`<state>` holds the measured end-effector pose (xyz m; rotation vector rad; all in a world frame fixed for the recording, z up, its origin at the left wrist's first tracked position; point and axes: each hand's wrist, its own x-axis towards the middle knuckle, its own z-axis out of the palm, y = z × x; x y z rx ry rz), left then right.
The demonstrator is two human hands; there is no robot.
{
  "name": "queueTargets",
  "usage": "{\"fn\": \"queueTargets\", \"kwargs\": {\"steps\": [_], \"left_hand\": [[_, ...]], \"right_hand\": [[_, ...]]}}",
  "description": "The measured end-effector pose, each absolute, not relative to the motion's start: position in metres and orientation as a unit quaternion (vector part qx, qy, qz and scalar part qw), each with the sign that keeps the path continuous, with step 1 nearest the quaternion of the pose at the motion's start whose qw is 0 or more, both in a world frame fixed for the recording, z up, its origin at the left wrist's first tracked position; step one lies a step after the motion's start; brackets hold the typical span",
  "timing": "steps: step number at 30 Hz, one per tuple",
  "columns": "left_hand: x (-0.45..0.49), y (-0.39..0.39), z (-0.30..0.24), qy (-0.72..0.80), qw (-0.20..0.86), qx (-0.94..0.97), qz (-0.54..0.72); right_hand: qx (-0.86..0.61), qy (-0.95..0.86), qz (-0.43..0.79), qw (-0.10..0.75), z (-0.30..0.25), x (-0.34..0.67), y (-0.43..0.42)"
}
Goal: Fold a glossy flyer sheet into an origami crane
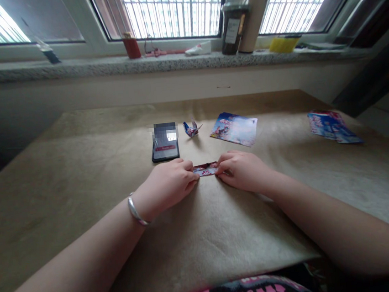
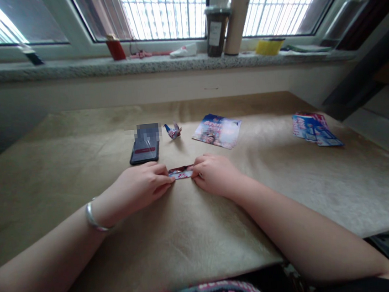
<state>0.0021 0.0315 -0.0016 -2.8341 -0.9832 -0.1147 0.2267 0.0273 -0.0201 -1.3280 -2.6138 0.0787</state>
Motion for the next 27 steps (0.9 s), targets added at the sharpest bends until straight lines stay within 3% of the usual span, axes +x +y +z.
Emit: {"fn": "queueTargets", "kwargs": {"steps": [16,27], "left_hand": [[0.007,0.031,-0.01,-0.292,0.111,-0.949,-0.032],[0.007,0.034,-0.013,-0.275,0.106,-0.955,-0.04]], "right_hand": [[-0.358,-0.927,-0.027,0.109,-0.023,0.224,0.031],[-0.397,-0.912,-0.057,0.079,-0.018,0.218,0.027]]}}
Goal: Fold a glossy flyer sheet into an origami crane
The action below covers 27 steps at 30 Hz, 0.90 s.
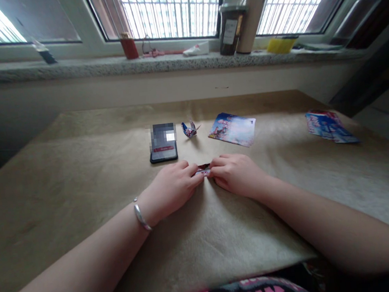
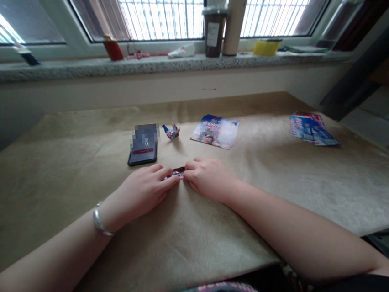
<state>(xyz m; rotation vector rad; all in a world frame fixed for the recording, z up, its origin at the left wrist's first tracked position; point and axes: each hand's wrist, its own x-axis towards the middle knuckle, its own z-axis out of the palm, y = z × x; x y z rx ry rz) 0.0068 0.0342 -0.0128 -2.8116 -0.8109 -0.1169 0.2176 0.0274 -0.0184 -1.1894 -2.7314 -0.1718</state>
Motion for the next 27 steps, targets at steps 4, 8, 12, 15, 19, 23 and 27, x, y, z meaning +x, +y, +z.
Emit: {"fn": "queueTargets", "kwargs": {"steps": [4,8,12,15,19,23,27], "left_hand": [[0.0071,0.0338,-0.0097,-0.287,0.088,-0.953,-0.038],[0.0077,0.034,-0.006,-0.295,0.08,-0.952,-0.022],[0.0065,0.0352,-0.0071,-0.297,0.08,-0.951,-0.031],[0.0054,0.0361,-0.0108,-0.311,0.078,-0.944,-0.072],[0.0059,0.0352,-0.0128,-0.313,0.073,-0.942,-0.098],[0.0084,0.0325,-0.0107,-0.311,0.078,-0.945,-0.065],[0.0101,0.0316,-0.0116,-0.32,0.066,-0.943,-0.057]], "right_hand": [[-0.414,-0.906,-0.05,0.072,-0.0172,0.2203,0.0267],[-0.415,-0.906,-0.046,0.071,-0.0171,0.2247,0.0262],[-0.421,-0.903,-0.043,0.072,-0.0168,0.226,0.0252],[-0.426,-0.901,-0.037,0.078,-0.017,0.2252,0.025],[-0.434,-0.896,-0.018,0.094,-0.0174,0.2243,0.0266],[-0.439,-0.892,-0.016,0.103,-0.0185,0.2221,0.0289],[-0.439,-0.891,-0.014,0.114,-0.0214,0.219,0.0305]]}}
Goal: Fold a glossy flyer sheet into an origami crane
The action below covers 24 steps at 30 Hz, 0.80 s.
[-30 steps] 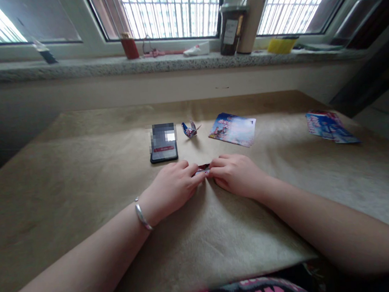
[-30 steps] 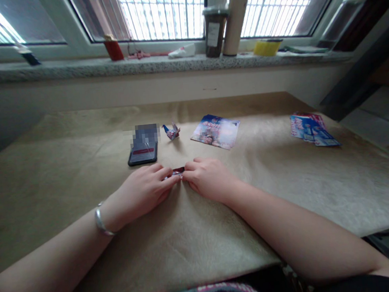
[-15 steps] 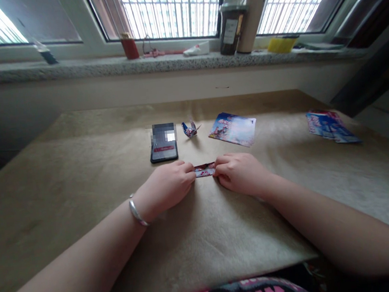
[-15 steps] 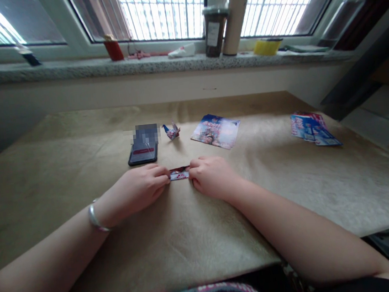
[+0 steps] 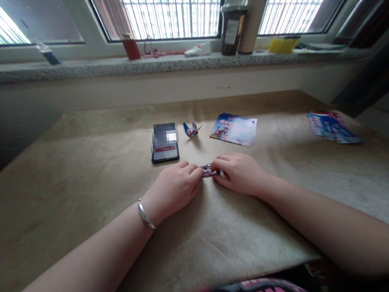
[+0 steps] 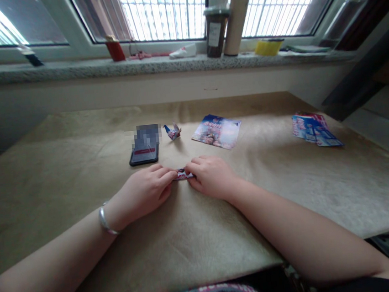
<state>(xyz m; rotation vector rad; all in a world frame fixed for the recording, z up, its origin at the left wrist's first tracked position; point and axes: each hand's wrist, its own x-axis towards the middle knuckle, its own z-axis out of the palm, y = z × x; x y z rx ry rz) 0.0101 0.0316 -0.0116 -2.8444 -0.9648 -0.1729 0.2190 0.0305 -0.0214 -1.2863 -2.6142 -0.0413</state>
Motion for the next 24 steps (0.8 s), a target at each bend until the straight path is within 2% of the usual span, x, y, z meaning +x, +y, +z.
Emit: {"fn": "queueTargets", "kwargs": {"steps": [19,24], "left_hand": [[0.0099,0.0351,-0.0171,-0.331,0.014,-0.94,-0.084],[0.0105,0.0345,-0.0175,-0.344,0.006,-0.935,-0.087]], "right_hand": [[-0.363,-0.914,-0.027,0.178,-0.0317,0.2183,0.0391],[-0.361,-0.916,-0.029,0.172,-0.0313,0.2175,0.0407]]}}
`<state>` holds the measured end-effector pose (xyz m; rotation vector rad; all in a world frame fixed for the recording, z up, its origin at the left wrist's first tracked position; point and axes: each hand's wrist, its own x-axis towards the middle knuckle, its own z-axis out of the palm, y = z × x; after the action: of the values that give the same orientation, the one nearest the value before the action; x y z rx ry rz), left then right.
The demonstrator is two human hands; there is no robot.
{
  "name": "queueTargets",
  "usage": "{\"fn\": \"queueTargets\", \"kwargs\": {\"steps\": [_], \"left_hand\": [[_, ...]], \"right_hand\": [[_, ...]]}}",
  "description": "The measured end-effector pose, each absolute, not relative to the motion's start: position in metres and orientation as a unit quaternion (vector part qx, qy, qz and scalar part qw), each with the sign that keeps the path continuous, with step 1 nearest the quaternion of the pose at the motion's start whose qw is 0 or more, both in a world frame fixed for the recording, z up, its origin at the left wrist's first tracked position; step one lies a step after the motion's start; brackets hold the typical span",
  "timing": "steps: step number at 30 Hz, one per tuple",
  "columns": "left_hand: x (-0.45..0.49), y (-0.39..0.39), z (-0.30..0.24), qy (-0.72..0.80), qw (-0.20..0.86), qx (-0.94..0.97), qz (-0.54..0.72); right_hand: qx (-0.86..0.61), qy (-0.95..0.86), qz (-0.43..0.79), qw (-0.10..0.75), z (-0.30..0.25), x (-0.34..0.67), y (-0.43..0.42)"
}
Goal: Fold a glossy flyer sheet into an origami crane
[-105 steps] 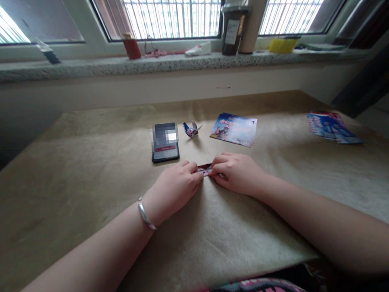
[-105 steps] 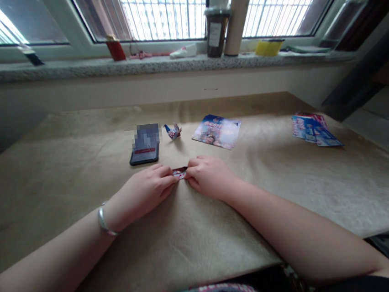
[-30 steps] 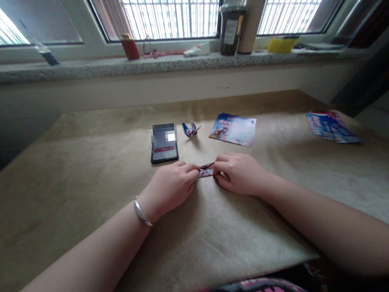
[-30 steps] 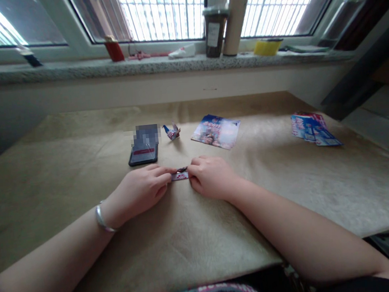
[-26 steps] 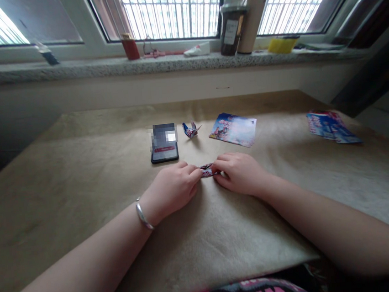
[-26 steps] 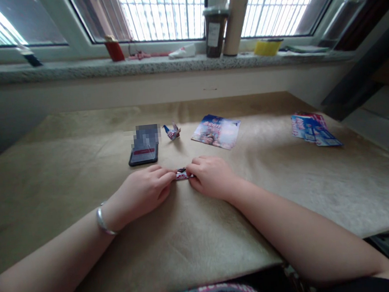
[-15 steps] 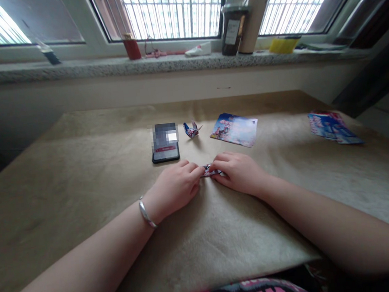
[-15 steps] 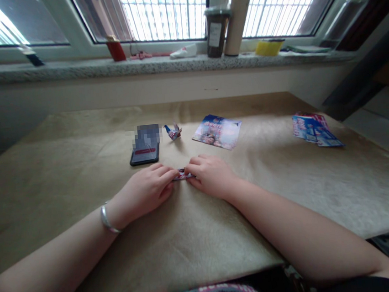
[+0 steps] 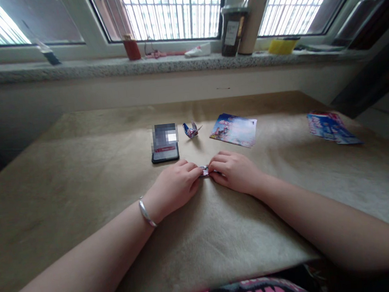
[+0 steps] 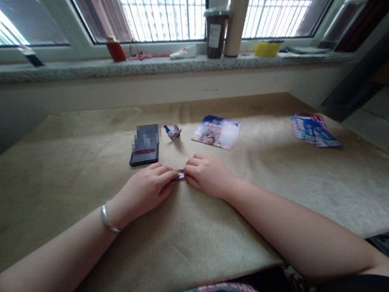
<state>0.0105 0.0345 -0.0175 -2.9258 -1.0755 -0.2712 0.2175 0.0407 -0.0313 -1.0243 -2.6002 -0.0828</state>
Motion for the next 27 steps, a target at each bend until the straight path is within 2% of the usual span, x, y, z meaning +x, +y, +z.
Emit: {"fn": "queueTargets", "kwargs": {"steps": [17,27], "left_hand": [[0.012,0.036,-0.019,-0.342,0.022,-0.933,-0.114],[0.011,0.036,-0.021,-0.336,0.013,-0.933,-0.129]], "right_hand": [[-0.425,-0.865,0.092,0.252,-0.039,0.212,0.049],[-0.439,-0.848,0.098,0.28,-0.047,0.212,0.056]]}}
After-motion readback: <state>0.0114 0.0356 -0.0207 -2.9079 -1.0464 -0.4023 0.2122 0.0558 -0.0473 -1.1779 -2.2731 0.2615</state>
